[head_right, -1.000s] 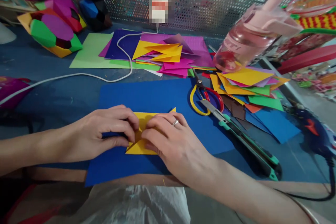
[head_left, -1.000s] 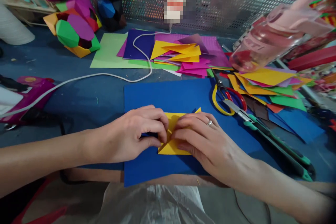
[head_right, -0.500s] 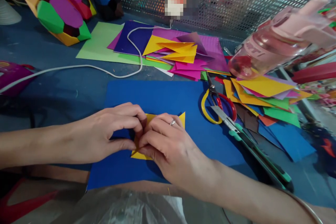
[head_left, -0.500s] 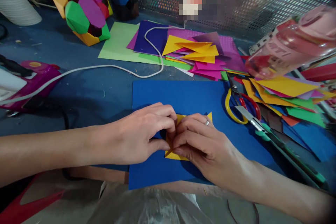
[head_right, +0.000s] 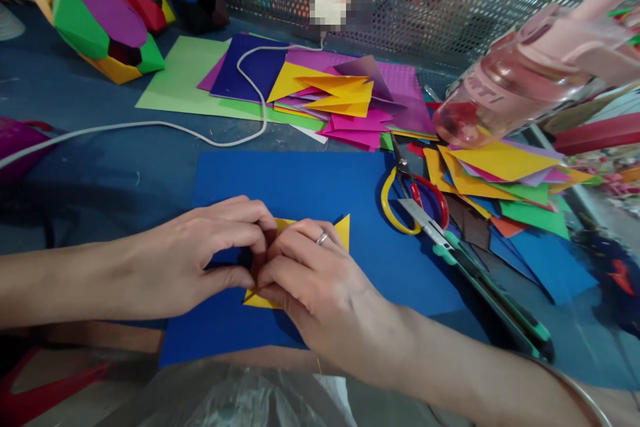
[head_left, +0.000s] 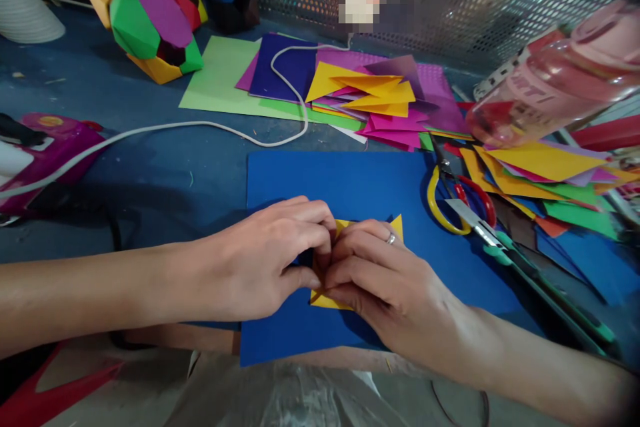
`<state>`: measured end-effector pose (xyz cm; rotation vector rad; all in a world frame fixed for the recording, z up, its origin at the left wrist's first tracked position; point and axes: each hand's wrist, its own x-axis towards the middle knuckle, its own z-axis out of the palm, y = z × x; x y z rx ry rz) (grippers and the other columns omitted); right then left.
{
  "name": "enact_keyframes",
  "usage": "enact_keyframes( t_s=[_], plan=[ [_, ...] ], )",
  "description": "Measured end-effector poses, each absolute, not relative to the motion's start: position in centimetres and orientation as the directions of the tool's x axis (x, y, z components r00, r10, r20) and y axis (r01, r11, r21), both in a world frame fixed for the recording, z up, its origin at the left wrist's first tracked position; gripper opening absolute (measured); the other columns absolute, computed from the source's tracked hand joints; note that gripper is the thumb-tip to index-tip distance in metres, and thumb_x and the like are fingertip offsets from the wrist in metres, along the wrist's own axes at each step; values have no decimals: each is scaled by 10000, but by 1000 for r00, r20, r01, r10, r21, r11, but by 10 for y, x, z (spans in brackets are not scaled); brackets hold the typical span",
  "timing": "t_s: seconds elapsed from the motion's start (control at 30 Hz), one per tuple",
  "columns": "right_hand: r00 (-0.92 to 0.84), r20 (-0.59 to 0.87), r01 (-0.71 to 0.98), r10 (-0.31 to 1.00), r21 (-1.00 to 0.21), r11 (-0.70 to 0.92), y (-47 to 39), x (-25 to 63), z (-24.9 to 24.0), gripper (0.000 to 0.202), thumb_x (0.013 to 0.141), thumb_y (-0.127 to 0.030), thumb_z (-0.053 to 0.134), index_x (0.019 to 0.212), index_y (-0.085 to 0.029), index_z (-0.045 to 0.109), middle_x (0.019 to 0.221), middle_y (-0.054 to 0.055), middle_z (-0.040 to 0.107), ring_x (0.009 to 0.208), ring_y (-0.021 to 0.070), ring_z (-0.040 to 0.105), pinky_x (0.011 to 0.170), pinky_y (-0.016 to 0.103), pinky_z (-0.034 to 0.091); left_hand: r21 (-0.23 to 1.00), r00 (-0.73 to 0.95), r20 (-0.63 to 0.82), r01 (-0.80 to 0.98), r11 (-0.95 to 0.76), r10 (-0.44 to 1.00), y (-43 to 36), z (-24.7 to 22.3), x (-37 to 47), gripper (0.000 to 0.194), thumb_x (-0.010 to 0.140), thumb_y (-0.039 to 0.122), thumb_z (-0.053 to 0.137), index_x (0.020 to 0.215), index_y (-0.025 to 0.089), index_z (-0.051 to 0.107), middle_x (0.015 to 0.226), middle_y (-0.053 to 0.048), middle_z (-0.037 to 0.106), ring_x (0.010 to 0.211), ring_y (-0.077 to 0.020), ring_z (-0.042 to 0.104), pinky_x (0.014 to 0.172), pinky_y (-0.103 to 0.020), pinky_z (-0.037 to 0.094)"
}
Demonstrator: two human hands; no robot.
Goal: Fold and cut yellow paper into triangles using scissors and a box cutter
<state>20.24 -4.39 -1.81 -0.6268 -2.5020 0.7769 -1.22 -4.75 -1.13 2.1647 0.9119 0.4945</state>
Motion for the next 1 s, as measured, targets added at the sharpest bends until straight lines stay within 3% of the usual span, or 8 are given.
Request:
enact_keyframes(
  t_s=[0.3, 0.43, 0.5, 0.6, 0.8, 1.0],
  plan=[
    [-812, 243, 338, 530, -546, 767, -44, 203, -17, 169, 984, -164, 536, 877, -186, 665, 891, 38, 636, 908, 172, 551, 860, 373, 388, 693, 662, 141, 465, -551, 736, -53, -16, -15, 80, 880, 84, 623, 865, 161, 636, 1014, -23, 619, 983, -157, 565, 883, -292, 458],
    [-783, 196, 446, 591, -485, 752, -45, 203, -14, 64, 957, -221, 591, 908, -181, 584, 928, 37, 632, 930, 195, 546, 862, 391, 363, 459, 699, 288, 499, -735, 655, -65, -16, -18, 182, 962, 129, 515, 882, 166, 675, 944, -35, 666, 904, -182, 594, 859, -361, 474],
    [-754, 190, 492, 628, -470, 733, -45, 204, -13, 160, 923, -278, 649, 959, -171, 535, 989, 57, 631, 964, 213, 541, 852, 392, 365, 314, 730, 350, 499, -808, 587, -72, -16, -19, 191, 948, 126, 526, 892, 180, 700, 913, -28, 696, 888, -201, 613, 879, -405, 472],
    [-734, 185, 522, 654, -464, 716, -45, 206, -13, 219, 922, -328, 648, 978, -180, 496, 1014, 66, 628, 982, 221, 540, 844, 393, 364, 210, 745, 406, 487, -848, 529, -80, -19, -20, 135, 925, 168, 593, 941, 189, 726, 933, -12, 731, 911, -214, 635, 910, -419, 468],
    [-723, 190, 525, 664, -472, 708, -44, 207, -14, 212, 933, -354, 628, 970, -198, 489, 1031, 65, 641, 993, 218, 549, 863, 397, 351, 171, 739, 440, 488, -856, 510, -90, -24, -21, 163, 921, 195, 639, 1063, 200, 719, 1013, 35, 748, 953, -176, 624, 955, -362, 453],
    [-726, 185, 527, 662, -470, 708, -45, 209, -17, 204, 949, -368, 583, 985, -185, 503, 1059, 73, 638, 1016, 222, 539, 886, 403, 335, 286, 777, 382, 416, -863, 501, -85, -26, -15, 175, 950, 191, 553, 975, 169, 725, 998, -6, 733, 919, -176, 624, 927, -338, 479]
  ],
)
